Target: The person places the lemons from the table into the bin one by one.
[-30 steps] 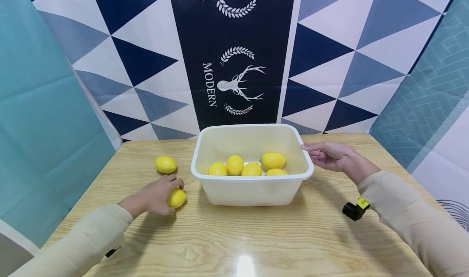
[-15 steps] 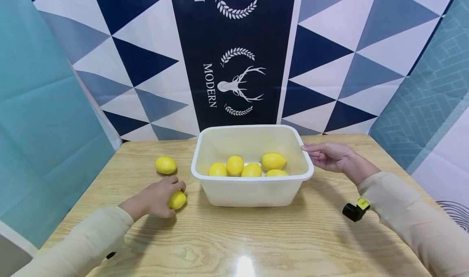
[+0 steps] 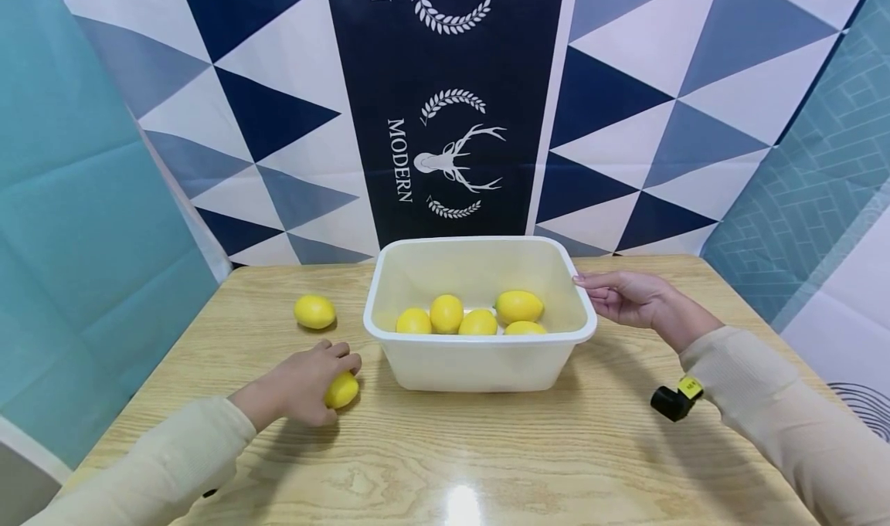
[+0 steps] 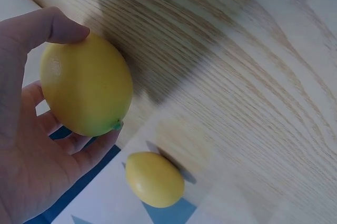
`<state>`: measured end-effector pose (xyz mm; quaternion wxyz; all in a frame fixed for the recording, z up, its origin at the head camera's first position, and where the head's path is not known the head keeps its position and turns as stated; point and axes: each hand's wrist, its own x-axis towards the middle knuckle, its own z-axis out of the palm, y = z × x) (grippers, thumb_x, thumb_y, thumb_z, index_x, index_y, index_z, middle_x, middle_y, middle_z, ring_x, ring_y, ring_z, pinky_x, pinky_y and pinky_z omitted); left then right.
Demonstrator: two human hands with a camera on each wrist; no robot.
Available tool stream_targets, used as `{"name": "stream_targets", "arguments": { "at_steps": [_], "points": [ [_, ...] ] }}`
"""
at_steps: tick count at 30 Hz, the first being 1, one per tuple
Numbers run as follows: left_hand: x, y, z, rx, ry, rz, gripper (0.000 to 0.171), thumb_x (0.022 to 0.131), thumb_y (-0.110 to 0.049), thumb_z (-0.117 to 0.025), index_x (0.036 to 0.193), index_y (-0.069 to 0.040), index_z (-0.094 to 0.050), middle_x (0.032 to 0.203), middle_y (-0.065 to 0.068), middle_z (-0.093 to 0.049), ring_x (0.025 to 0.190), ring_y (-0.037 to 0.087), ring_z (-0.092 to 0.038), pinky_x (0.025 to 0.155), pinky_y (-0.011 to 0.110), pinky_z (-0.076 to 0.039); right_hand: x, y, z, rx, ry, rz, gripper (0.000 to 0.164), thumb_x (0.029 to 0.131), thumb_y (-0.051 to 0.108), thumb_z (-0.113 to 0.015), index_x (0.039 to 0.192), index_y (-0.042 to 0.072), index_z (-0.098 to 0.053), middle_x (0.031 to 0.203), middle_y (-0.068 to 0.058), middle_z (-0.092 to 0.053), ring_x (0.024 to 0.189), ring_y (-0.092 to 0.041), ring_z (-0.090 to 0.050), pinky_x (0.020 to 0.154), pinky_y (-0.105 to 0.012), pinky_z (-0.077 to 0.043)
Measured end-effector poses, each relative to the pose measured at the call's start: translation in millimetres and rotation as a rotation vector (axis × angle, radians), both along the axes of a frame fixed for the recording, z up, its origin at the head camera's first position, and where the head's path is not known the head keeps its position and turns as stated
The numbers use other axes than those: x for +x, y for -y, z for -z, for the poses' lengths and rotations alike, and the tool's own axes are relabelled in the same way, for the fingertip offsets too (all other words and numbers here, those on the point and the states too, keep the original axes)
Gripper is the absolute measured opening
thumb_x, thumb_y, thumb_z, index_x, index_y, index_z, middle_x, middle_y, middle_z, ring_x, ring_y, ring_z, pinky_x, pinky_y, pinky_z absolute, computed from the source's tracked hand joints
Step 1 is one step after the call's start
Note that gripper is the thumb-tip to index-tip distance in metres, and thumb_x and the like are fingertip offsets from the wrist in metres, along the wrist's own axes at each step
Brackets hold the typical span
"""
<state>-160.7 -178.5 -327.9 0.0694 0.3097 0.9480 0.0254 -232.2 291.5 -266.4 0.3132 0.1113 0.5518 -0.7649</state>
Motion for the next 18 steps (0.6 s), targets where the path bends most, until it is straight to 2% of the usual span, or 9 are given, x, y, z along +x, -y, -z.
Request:
{"name": "stream_targets", "arguments": {
  "at_steps": [9, 18],
  "points": [
    [4.7, -1.9, -4.1, -0.002, -0.026, 0.022, 0.049, 0.058, -0.021, -0.077, 0.102, -0.016, -0.056, 0.095, -0.003, -0.051, 0.083, 0.016, -0.045, 0.061, 0.028, -0.042, 0.3, -0.9, 0.4, -0.014, 0.001, -0.009, 0.015, 0.091, 0.005, -0.061, 0.085, 0.01, -0.074, 0.082, -0.004, -0.076, 0.079, -0.011, -0.074, 0.075, -0.02, -0.058],
    [11.9, -3.2, -11.3, -0.001, -0.018, 0.027, 0.049, 0.058, -0.021, -0.077, 0.103, -0.018, -0.057, 0.095, -0.003, -0.051, 0.085, 0.015, -0.046, 0.062, 0.028, -0.043, 0.2, -1.7, 1.1, -0.042, 0.0, -0.026, 0.015, 0.091, 0.004, -0.061, 0.086, 0.01, -0.073, 0.082, -0.004, -0.076, 0.079, -0.011, -0.073, 0.075, -0.02, -0.058]
  ]
}}
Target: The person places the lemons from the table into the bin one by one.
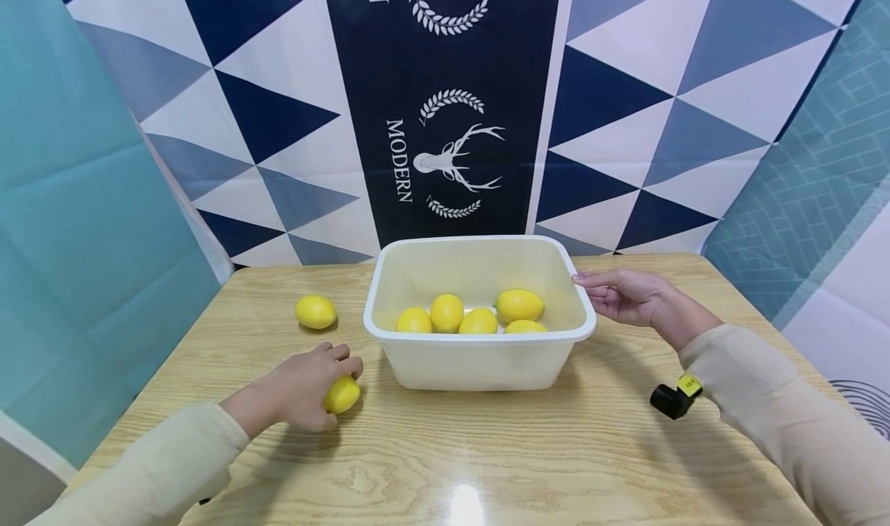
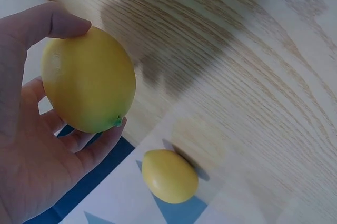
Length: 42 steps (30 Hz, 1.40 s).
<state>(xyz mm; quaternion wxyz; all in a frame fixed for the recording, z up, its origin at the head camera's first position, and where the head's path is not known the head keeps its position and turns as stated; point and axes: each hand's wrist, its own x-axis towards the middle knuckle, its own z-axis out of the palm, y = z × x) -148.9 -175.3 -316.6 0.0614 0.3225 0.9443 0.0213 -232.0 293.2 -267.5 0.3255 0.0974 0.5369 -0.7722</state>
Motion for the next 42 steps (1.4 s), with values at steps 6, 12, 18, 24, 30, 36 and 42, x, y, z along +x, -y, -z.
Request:
{"name": "stream_targets", "arguments": {
  "at_steps": [6, 12, 18, 24, 30, 36, 42],
  "points": [
    [3.2, 0.0, -4.6, 0.006, 0.018, -0.004, 0.049, 0.059, -0.021, -0.078, 0.103, -0.018, -0.057, 0.094, -0.004, -0.05, 0.084, 0.014, -0.045, 0.062, 0.028, -0.042, -0.4, 2.0, -1.9, 0.025, 0.006, 0.015, 0.016, 0.091, 0.004, -0.061, 0.085, 0.011, -0.074, 0.081, -0.003, -0.076, 0.078, -0.011, -0.073, 0.075, -0.019, -0.058],
    [6.8, -1.7, -10.2, -0.001, 0.052, -0.006, 0.05, 0.058, -0.02, -0.078, 0.104, -0.019, -0.058, 0.096, -0.004, -0.051, 0.084, 0.014, -0.046, 0.063, 0.029, -0.043, 0.6, 2.7, -4.1, 0.056, 0.009, 0.023, 0.014, 0.091, 0.006, -0.062, 0.085, 0.011, -0.074, 0.08, -0.003, -0.076, 0.078, -0.011, -0.073, 0.074, -0.02, -0.058],
    [11.2, -4.7, -15.7, -0.003, 0.068, -0.001, 0.05, 0.059, -0.02, -0.078, 0.105, -0.02, -0.058, 0.096, -0.005, -0.051, 0.085, 0.014, -0.046, 0.066, 0.03, -0.044, 0.1, 3.3, -6.5, 0.075, 0.006, 0.014, 0.014, 0.091, 0.005, -0.062, 0.085, 0.011, -0.074, 0.081, -0.002, -0.076, 0.078, -0.01, -0.073, 0.075, -0.02, -0.058],
    [15.7, -8.4, -22.6, -0.005, 0.073, 0.008, 0.048, 0.059, -0.018, -0.077, 0.104, -0.02, -0.058, 0.095, -0.006, -0.05, 0.084, 0.014, -0.045, 0.066, 0.029, -0.044, -0.9, 4.3, -9.2, 0.121, 0.009, 0.0, 0.014, 0.089, 0.005, -0.064, 0.083, 0.012, -0.075, 0.079, -0.002, -0.076, 0.078, -0.01, -0.073, 0.075, -0.019, -0.058],
    [20.0, -15.5, -34.0, -0.006, 0.092, 0.012, 0.048, 0.06, -0.017, -0.077, 0.104, -0.021, -0.059, 0.097, -0.006, -0.051, 0.086, 0.014, -0.046, 0.067, 0.03, -0.045, -2.4, 5.1, -13.5, 0.186, 0.001, -0.018, 0.015, 0.089, 0.005, -0.065, 0.08, 0.012, -0.075, 0.077, -0.001, -0.076, 0.075, -0.008, -0.073, 0.074, -0.018, -0.058],
    [26.4, -23.8, -44.3, -0.025, 0.069, 0.04, 0.049, 0.061, -0.017, -0.078, 0.106, -0.021, -0.059, 0.098, -0.006, -0.052, 0.087, 0.014, -0.046, 0.07, 0.031, -0.047, -3.4, 6.0, -15.8, 0.202, 0.021, -0.013, 0.017, 0.089, 0.004, -0.064, 0.078, 0.012, -0.075, 0.075, -0.001, -0.075, 0.074, -0.008, -0.073, 0.074, -0.019, -0.058],
    [33.5, -31.5, -54.1, -0.044, 0.038, 0.073, 0.048, 0.06, -0.016, -0.078, 0.104, -0.021, -0.058, 0.094, -0.007, -0.05, 0.084, 0.013, -0.046, 0.07, 0.03, -0.046, -3.2, 6.6, -15.8, 0.206, 0.028, -0.009, 0.017, 0.089, 0.004, -0.064, 0.078, 0.011, -0.075, 0.075, -0.001, -0.075, 0.073, -0.007, -0.072, 0.074, -0.018, -0.058]
  ]
}}
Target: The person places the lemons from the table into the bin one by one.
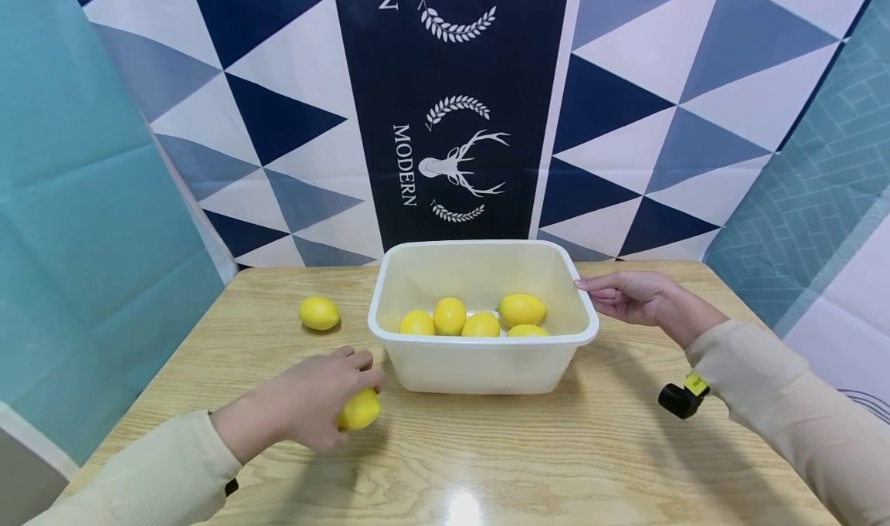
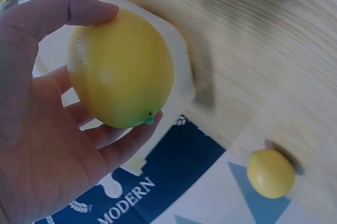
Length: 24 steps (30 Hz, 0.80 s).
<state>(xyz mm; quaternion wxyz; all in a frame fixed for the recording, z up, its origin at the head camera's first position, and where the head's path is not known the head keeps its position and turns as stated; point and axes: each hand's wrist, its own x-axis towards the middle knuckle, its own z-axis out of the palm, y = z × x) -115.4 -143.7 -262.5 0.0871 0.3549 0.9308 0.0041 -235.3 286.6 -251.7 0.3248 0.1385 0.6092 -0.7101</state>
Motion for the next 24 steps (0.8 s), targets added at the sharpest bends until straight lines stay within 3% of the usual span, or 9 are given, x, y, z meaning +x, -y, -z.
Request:
{"name": "stream_targets", "arguments": {
  "at_steps": [8, 24],
  "points": [
    [6.3, -9.5, -11.2, -0.027, -0.001, 0.011, 0.049, 0.06, -0.016, -0.079, 0.104, -0.024, -0.057, 0.093, -0.008, -0.049, 0.082, 0.012, -0.043, 0.067, 0.027, -0.044, 0.6, -1.5, 1.0, -0.002, -0.008, -0.006, 0.016, 0.089, 0.005, -0.065, 0.078, 0.012, -0.075, 0.075, -0.001, -0.075, 0.075, -0.007, -0.073, 0.075, -0.018, -0.058],
    [13.6, -16.0, -21.4, -0.01, -0.103, 0.124, 0.052, 0.06, -0.018, -0.079, 0.107, -0.023, -0.058, 0.101, -0.008, -0.055, 0.086, 0.01, -0.045, 0.075, 0.03, -0.047, 1.1, -1.5, 1.5, -0.023, 0.002, 0.003, 0.017, 0.09, 0.005, -0.063, 0.079, 0.012, -0.074, 0.075, -0.001, -0.075, 0.073, -0.007, -0.073, 0.074, -0.018, -0.057]
  ]
}}
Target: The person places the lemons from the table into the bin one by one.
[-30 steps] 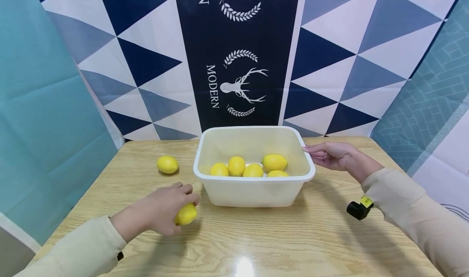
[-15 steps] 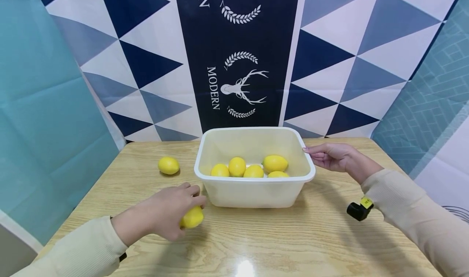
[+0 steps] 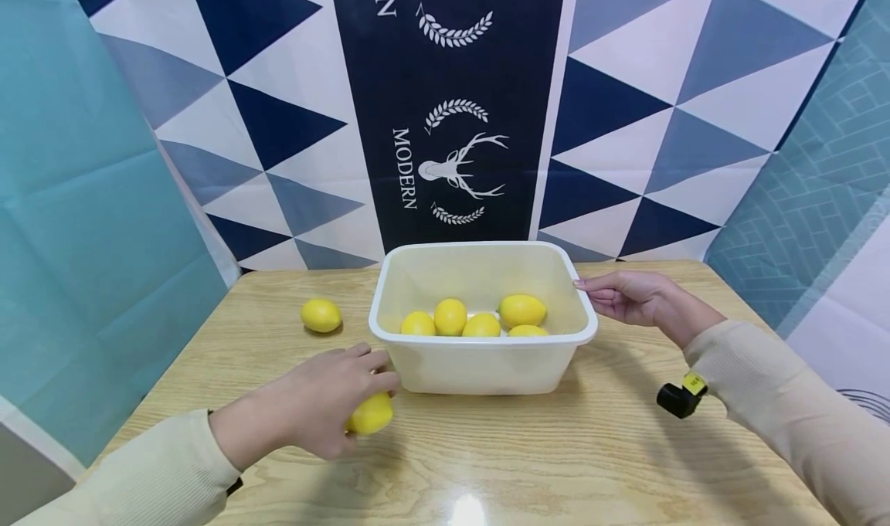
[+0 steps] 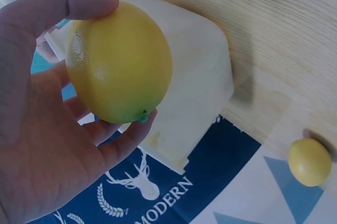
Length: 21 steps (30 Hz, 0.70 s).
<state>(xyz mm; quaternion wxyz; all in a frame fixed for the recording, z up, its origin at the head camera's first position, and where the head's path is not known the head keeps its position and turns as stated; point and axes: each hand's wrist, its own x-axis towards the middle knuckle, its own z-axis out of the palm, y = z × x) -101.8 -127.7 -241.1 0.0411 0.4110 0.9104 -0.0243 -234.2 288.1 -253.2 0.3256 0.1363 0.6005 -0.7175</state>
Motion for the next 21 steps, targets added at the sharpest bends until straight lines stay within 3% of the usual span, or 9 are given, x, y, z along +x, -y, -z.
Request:
{"name": "stream_targets", "arguments": {
  "at_steps": [7, 14, 21],
  "points": [
    [-1.4, -3.4, -8.7, 0.016, 0.05, 0.002, 0.049, 0.06, -0.019, -0.078, 0.105, -0.024, -0.059, 0.095, -0.01, -0.052, 0.085, 0.009, -0.044, 0.071, 0.025, -0.043, 0.2, -0.5, 0.8, -0.018, 0.004, -0.002, 0.016, 0.09, 0.005, -0.063, 0.08, 0.011, -0.074, 0.076, -0.001, -0.075, 0.074, -0.008, -0.073, 0.074, -0.018, -0.057],
    [-4.7, -6.0, -18.8, 0.015, 0.114, -0.011, 0.05, 0.06, -0.018, -0.079, 0.105, -0.024, -0.059, 0.096, -0.009, -0.053, 0.09, 0.01, -0.046, 0.078, 0.028, -0.047, 0.4, -1.8, 3.3, -0.025, -0.001, -0.01, 0.015, 0.089, 0.005, -0.065, 0.08, 0.012, -0.075, 0.077, -0.002, -0.076, 0.075, -0.008, -0.073, 0.074, -0.018, -0.057],
    [-10.4, -7.1, -28.8, 0.02, 0.195, 0.001, 0.047, 0.062, -0.016, -0.079, 0.103, -0.024, -0.059, 0.096, -0.01, -0.053, 0.09, 0.009, -0.048, 0.075, 0.025, -0.046, 0.2, -2.3, 2.9, -0.023, 0.006, -0.002, 0.015, 0.089, 0.005, -0.064, 0.079, 0.011, -0.074, 0.077, -0.002, -0.076, 0.075, -0.009, -0.073, 0.075, -0.018, -0.058]
  ]
}}
